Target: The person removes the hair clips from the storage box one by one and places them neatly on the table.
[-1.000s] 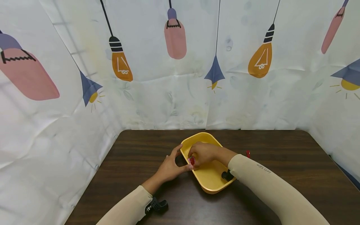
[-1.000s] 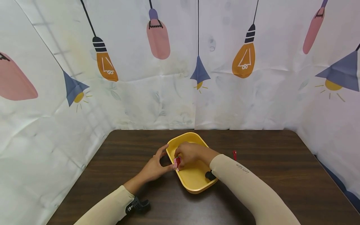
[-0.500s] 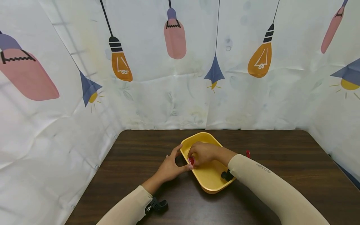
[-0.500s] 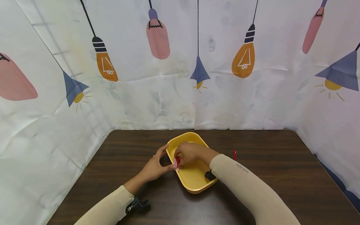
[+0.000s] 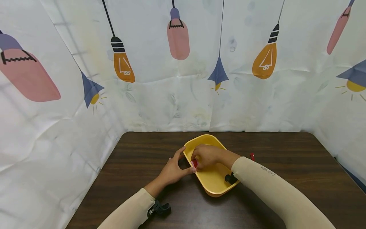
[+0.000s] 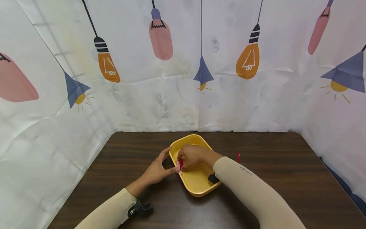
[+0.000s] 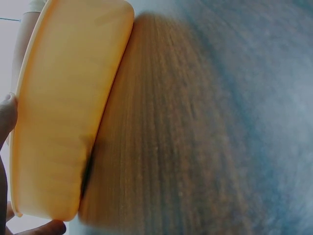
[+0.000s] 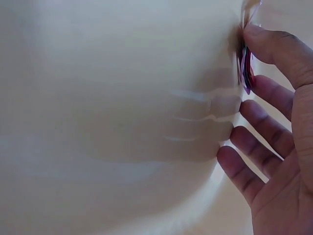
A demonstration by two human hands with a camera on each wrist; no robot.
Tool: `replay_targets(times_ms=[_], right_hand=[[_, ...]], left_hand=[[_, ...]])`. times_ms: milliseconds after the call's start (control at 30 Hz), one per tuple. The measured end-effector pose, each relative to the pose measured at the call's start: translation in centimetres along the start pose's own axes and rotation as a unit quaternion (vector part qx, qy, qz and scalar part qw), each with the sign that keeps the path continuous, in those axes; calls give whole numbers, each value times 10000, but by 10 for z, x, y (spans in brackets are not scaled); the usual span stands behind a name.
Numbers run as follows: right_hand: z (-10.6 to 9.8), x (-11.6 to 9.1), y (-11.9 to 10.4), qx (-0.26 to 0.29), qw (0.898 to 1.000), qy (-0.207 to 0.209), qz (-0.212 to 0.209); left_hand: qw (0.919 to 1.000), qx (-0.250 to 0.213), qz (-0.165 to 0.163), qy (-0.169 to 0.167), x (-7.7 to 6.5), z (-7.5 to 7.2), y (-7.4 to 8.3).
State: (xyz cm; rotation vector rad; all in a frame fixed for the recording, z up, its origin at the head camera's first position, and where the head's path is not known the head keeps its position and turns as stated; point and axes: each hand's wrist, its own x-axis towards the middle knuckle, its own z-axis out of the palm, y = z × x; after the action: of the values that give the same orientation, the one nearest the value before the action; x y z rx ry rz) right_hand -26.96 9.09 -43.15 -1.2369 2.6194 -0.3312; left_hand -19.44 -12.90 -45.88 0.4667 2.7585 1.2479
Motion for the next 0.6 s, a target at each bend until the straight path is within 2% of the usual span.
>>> replay_targets(times_ms=[400, 600], right_hand=[[-1, 1, 1, 74, 9999, -42, 100], [-6, 0, 1, 482, 9987, -43, 152]], left_hand=[[10000, -56, 55, -13, 0, 1, -1], [10000, -62, 35, 4, 1, 1, -1]])
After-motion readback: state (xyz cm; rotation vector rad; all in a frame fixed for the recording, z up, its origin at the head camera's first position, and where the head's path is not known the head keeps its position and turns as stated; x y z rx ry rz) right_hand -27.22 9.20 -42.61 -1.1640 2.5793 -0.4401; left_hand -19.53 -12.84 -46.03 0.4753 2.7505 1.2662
